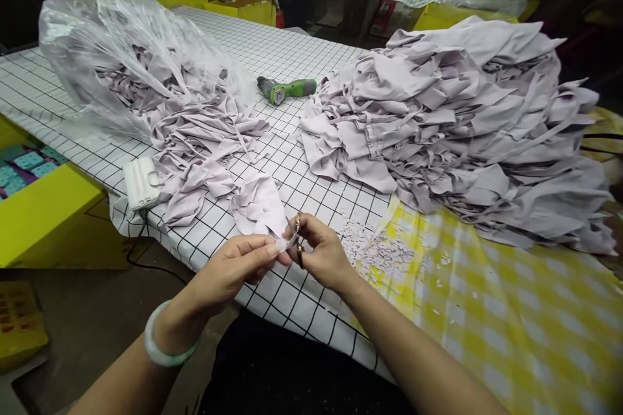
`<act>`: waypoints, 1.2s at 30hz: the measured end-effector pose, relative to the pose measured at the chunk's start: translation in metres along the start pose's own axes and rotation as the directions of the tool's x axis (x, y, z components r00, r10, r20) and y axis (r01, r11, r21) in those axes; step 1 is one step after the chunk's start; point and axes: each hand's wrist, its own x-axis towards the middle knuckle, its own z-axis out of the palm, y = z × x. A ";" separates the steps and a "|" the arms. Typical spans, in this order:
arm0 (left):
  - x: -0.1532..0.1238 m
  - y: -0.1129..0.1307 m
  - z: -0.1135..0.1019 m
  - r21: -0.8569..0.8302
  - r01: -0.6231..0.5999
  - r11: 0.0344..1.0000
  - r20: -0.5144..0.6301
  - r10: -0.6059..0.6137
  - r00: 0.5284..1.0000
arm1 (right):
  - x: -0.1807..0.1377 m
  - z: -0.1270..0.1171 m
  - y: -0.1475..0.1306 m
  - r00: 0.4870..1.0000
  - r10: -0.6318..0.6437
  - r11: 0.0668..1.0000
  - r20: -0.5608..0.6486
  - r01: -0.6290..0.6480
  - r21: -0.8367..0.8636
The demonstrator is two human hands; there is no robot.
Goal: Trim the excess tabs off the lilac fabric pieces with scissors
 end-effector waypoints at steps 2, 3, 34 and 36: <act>0.002 0.005 0.003 0.093 -0.064 0.994 0.019 0.063 0.998 | -0.007 0.011 0.010 0.990 0.050 0.998 -0.129 -0.044 0.049; 0.004 0.007 0.005 0.156 -0.143 0.977 -0.008 0.146 0.989 | -0.009 0.018 0.014 0.979 0.078 0.995 -0.188 -0.063 0.081; 0.027 -0.025 0.029 0.358 -0.518 0.777 0.017 0.549 0.836 | -0.058 -0.019 -0.013 1.000 0.000 0.775 -0.020 -0.013 -0.632; 0.027 -0.027 0.030 0.351 -0.516 0.782 0.021 0.544 0.839 | -0.058 -0.019 -0.012 1.000 0.001 0.779 -0.025 -0.016 -0.627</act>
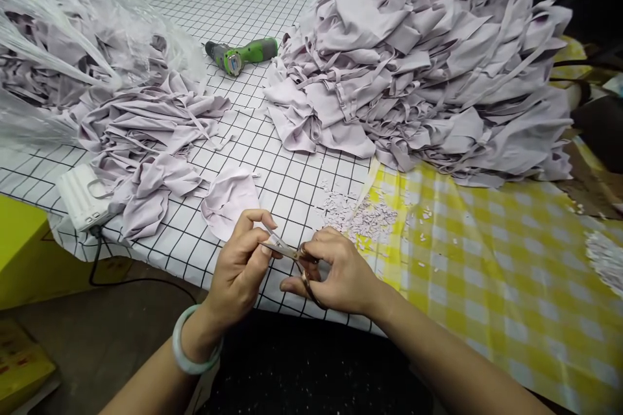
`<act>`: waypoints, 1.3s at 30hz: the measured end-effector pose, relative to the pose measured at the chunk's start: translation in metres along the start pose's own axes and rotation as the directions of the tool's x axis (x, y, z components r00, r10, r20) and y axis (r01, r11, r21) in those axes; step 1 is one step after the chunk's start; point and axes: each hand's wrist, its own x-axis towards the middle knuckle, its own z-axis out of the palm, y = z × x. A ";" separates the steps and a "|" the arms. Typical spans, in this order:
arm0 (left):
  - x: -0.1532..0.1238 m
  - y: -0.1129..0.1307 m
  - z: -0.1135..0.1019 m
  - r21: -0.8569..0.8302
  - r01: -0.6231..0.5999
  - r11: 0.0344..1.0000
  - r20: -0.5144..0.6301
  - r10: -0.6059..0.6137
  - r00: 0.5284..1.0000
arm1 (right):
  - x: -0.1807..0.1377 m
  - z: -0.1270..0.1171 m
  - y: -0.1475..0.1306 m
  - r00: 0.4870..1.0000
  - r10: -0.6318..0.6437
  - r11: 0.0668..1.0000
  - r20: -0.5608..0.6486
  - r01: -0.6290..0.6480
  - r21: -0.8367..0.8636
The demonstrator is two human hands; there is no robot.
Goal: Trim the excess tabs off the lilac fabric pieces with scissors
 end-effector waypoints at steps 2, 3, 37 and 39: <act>-0.001 0.000 0.001 -0.009 0.015 1.000 0.005 -0.015 1.000 | 0.000 0.001 0.001 1.000 0.007 1.000 0.000 -0.007 0.007; -0.001 0.000 0.002 -0.013 0.025 1.000 0.007 -0.025 1.000 | 0.000 0.001 0.001 1.000 0.010 1.000 0.004 -0.010 0.011; 0.037 -0.015 0.044 0.068 0.077 0.995 0.244 -0.092 0.965 | -0.052 -0.022 0.042 0.901 0.393 0.919 -0.182 -0.391 0.049; 0.035 -0.015 0.041 0.050 0.097 0.994 0.231 -0.106 0.967 | -0.051 -0.030 0.039 0.904 0.403 0.915 -0.144 -0.404 0.025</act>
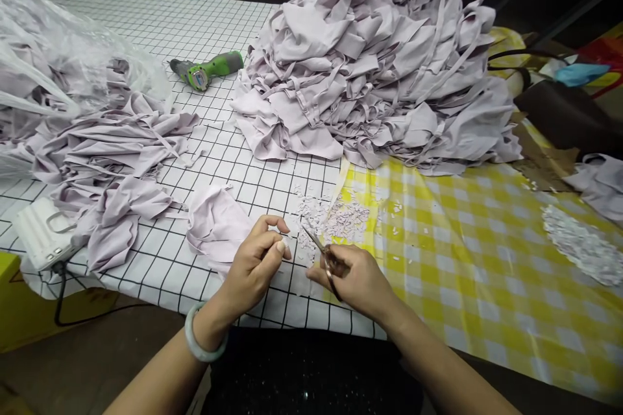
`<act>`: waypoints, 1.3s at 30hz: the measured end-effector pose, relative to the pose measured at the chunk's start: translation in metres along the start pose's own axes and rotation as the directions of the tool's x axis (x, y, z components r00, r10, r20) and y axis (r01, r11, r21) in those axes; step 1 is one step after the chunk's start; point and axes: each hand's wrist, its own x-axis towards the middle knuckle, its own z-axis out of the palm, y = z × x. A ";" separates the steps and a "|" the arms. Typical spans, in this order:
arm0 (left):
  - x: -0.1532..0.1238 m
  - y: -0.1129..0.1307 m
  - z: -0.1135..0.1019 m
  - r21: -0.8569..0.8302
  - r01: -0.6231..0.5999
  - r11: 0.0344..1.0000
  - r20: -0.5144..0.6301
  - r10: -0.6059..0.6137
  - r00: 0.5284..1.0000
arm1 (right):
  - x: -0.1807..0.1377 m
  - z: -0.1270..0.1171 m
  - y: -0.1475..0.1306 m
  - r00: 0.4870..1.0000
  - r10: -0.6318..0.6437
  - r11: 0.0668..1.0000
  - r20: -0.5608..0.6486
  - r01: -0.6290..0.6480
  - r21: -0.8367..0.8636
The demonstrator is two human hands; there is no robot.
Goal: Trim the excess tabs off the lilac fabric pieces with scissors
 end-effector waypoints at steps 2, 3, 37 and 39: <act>-0.003 0.000 -0.002 -0.030 0.015 0.999 -0.008 -0.016 1.000 | 0.001 -0.006 -0.005 1.000 -0.002 1.000 0.021 0.003 -0.026; -0.004 0.000 -0.002 -0.045 0.023 0.999 -0.009 -0.024 1.000 | 0.001 -0.007 -0.008 1.000 -0.016 0.999 0.018 0.017 -0.044; -0.004 0.004 -0.004 -0.210 0.084 0.974 0.128 -0.058 0.990 | 0.010 0.017 -0.013 0.970 -0.243 0.970 0.014 0.243 -0.021; -0.003 0.002 -0.004 -0.207 0.101 0.973 0.126 -0.076 0.989 | 0.011 0.012 -0.013 0.983 -0.186 0.983 -0.011 0.186 0.009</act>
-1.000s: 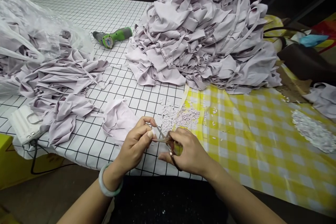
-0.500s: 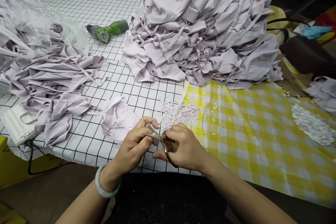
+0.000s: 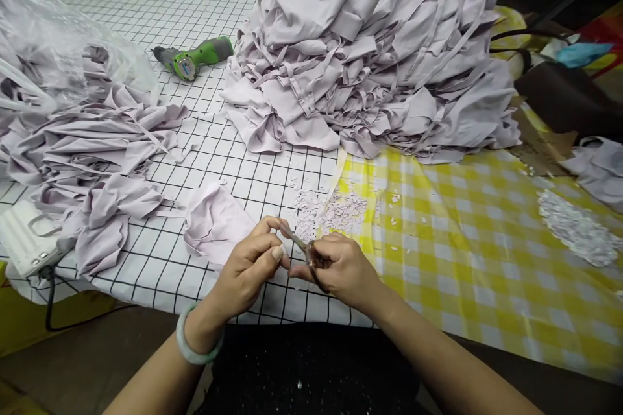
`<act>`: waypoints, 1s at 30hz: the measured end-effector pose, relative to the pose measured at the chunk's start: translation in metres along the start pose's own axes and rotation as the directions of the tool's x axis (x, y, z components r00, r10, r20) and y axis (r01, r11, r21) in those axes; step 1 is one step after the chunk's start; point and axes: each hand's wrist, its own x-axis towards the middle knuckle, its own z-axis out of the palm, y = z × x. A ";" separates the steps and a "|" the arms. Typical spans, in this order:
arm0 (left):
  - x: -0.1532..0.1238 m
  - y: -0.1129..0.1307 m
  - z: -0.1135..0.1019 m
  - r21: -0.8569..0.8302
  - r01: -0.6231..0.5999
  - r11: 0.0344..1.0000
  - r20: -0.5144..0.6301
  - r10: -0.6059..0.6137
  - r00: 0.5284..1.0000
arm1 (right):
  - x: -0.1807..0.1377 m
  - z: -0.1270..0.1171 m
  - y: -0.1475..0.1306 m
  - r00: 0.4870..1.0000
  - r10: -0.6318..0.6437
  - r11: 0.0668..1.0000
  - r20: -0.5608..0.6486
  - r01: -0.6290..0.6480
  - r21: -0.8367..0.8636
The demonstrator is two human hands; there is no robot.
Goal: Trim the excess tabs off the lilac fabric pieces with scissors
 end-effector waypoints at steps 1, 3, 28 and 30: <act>0.000 0.000 0.000 0.006 0.004 1.000 -0.011 -0.004 1.000 | 0.001 -0.005 0.001 0.999 0.032 0.999 -0.011 -0.032 -0.002; -0.003 0.002 -0.001 0.050 -0.006 0.999 -0.016 0.007 1.000 | 0.003 -0.022 0.004 0.996 0.086 0.992 -0.034 -0.088 -0.088; -0.065 -0.006 -0.098 0.880 -0.147 0.451 -0.002 0.313 0.950 | 0.045 0.097 -0.053 0.986 -0.031 0.974 0.165 -0.007 0.226; -0.066 0.010 -0.098 0.827 -0.207 0.523 0.011 0.353 0.936 | 0.054 0.105 -0.055 0.996 -0.011 0.953 0.091 -0.017 0.302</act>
